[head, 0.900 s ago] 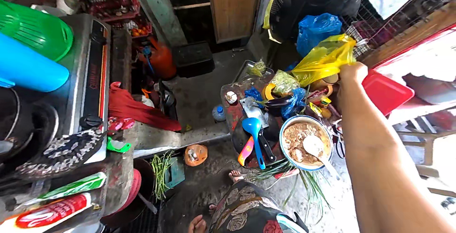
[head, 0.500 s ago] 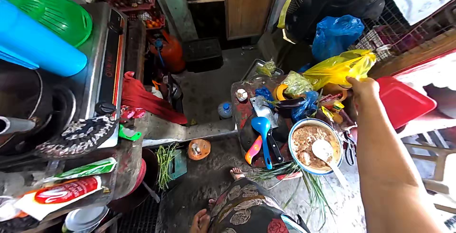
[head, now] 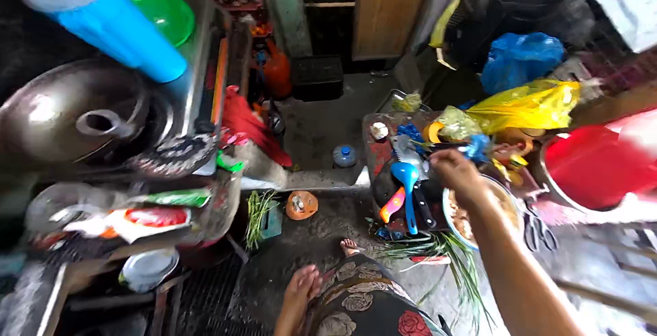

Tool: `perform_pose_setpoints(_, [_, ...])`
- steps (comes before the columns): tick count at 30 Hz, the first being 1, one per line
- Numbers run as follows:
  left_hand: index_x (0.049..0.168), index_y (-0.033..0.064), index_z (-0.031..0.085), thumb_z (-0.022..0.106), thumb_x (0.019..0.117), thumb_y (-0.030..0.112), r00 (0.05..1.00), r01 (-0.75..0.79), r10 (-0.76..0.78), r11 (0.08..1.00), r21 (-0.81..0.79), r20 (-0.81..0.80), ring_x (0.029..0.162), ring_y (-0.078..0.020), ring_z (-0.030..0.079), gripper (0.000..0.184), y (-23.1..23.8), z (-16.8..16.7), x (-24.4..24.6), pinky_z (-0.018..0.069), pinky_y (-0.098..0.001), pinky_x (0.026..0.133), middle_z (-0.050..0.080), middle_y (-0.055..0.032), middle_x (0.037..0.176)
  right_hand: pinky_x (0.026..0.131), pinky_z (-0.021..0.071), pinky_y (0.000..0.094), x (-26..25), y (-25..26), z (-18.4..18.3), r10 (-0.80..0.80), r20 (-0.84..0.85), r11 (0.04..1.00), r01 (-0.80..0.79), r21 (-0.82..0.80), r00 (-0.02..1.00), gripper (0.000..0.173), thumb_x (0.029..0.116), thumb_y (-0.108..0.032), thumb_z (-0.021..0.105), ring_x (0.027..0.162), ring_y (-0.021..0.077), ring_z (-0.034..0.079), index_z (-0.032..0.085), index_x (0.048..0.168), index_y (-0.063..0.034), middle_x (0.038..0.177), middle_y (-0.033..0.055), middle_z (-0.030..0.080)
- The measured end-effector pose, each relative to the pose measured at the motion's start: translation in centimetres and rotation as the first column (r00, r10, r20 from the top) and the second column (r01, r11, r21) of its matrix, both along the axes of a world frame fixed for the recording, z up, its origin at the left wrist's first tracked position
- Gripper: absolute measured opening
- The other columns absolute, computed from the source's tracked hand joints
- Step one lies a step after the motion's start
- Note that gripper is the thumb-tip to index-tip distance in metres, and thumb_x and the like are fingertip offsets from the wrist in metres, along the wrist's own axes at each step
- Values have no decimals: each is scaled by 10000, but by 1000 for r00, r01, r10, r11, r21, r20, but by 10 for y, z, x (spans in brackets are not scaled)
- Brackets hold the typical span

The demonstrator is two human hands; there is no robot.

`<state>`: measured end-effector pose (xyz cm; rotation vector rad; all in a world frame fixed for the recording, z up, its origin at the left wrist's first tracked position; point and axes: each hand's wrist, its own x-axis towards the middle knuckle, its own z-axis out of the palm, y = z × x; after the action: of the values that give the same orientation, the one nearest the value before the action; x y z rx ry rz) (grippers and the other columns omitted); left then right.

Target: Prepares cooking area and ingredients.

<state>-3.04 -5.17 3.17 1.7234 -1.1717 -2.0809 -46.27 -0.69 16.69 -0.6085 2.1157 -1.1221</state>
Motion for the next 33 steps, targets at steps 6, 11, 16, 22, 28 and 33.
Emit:
perform_pose_setpoints(6, [1370,-16,480,218,1141,342,848,-256,374,909,328,-375,997,-211,686,499,-25,60,-4,566,-391,891,670,-123,1153,1053,496,510,231,-62,-26,786,52,606,-785,124,615,456,1005,-217,630,1198,358,626,564,1380,33,1321,262,612])
perform_pose_setpoints(11, [1180,68,598,277,1117,435,585,-594,759,641,486,-287,815,-202,656,492,-24,74,57,557,-379,712,669,-96,937,1122,462,485,378,-71,-23,968,-81,249,-930,269,236,514,1025,-209,576,1323,382,559,494,1495,-19,1464,273,510])
perform_pose_setpoints(16, [1054,44,585,234,1130,299,249,-707,848,489,512,-467,813,-178,704,440,-6,72,145,594,-313,741,704,-86,895,1217,350,459,456,-68,-16,978,-133,-131,-967,218,-163,519,1052,-147,538,1459,348,448,435,1536,12,1554,242,461])
perform_pose_setpoints(22, [1074,23,566,390,1103,131,-7,-854,953,151,498,-302,715,-164,671,208,20,48,209,600,-301,692,645,-73,831,1051,529,445,473,-151,34,948,-306,119,-989,85,88,466,1038,-219,590,1196,298,665,544,1448,-1,1381,218,617])
perform_pose_setpoints(28, [1037,95,565,373,1109,152,-177,-870,947,-24,492,-267,634,-117,662,214,72,12,244,597,-268,625,638,-11,733,852,586,583,410,-322,69,669,-337,665,-736,-128,663,527,1079,-289,530,990,401,706,408,1505,-3,1237,287,645])
perform_pose_setpoints(33, [1147,126,486,286,1127,189,-174,-911,953,-60,408,-247,641,-70,643,210,91,-9,252,586,-238,644,595,37,752,780,567,620,387,-429,78,551,-332,809,-588,-16,766,784,1023,-603,509,913,470,692,308,1566,-74,1258,361,596])
